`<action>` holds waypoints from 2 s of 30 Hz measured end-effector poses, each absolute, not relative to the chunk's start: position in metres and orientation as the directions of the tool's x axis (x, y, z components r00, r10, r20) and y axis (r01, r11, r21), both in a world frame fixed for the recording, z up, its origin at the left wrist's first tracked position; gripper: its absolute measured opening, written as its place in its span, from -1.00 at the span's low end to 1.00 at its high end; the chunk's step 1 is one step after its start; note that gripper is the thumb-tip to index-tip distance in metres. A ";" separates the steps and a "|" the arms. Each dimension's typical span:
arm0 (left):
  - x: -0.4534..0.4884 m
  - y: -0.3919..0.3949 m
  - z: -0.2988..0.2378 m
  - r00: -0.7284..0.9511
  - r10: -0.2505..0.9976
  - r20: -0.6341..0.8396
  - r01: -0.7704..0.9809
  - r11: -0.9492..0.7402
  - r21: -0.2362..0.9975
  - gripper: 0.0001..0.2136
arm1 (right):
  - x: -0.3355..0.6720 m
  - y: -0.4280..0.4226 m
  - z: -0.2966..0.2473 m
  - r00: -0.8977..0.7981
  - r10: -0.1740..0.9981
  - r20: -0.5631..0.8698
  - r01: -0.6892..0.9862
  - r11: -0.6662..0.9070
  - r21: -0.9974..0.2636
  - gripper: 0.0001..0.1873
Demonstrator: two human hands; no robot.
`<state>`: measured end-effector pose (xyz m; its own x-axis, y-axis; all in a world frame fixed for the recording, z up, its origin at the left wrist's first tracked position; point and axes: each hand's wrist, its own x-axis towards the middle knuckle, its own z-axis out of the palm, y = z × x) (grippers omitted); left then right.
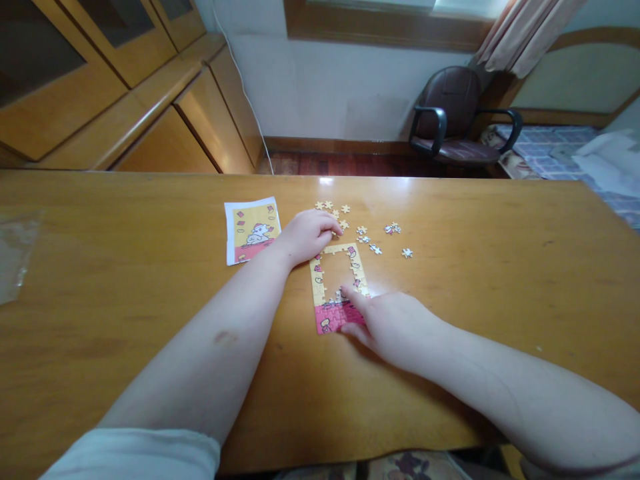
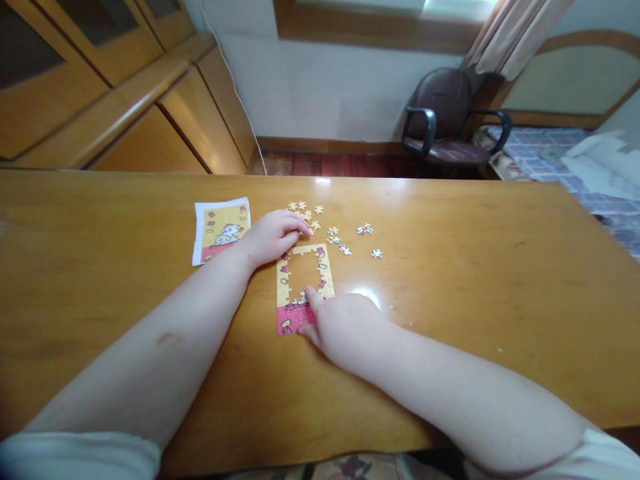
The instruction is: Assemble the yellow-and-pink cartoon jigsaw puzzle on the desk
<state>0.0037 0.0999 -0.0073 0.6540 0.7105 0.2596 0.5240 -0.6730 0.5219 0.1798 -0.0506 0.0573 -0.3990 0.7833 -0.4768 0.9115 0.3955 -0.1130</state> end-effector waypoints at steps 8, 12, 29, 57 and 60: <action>0.004 0.101 -0.009 0.665 0.699 0.263 0.514 -0.684 0.518 -0.71 | 0.179 -0.052 0.058 -0.382 0.791 -0.478 0.920 0.376 -0.111 -0.32; 0.004 0.101 -0.009 0.656 0.708 0.263 0.521 -0.677 0.520 -0.71 | 0.177 -0.053 0.063 -0.367 0.787 -0.495 0.922 0.377 -0.084 -0.37; 0.003 0.101 -0.009 0.659 0.708 0.254 0.519 -0.673 0.527 -0.71 | 0.179 -0.055 0.059 -0.431 0.782 -0.449 0.894 0.436 -0.099 -0.46; 0.003 0.101 -0.011 0.648 0.714 0.264 0.516 -0.667 0.537 -0.71 | 0.185 -0.046 0.052 -0.450 0.799 -0.399 0.893 0.403 -0.200 -0.50; 0.003 0.101 -0.010 0.650 0.713 0.263 0.514 -0.668 0.539 -0.71 | 0.196 -0.030 0.040 -0.416 0.855 -0.309 0.902 0.345 -0.260 -0.58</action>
<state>0.0032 0.1011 -0.0101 0.6502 0.7127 0.2632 0.5138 -0.6677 0.5387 0.1961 -0.0297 0.0402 -0.4162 0.8551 -0.3092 0.9018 0.3448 -0.2604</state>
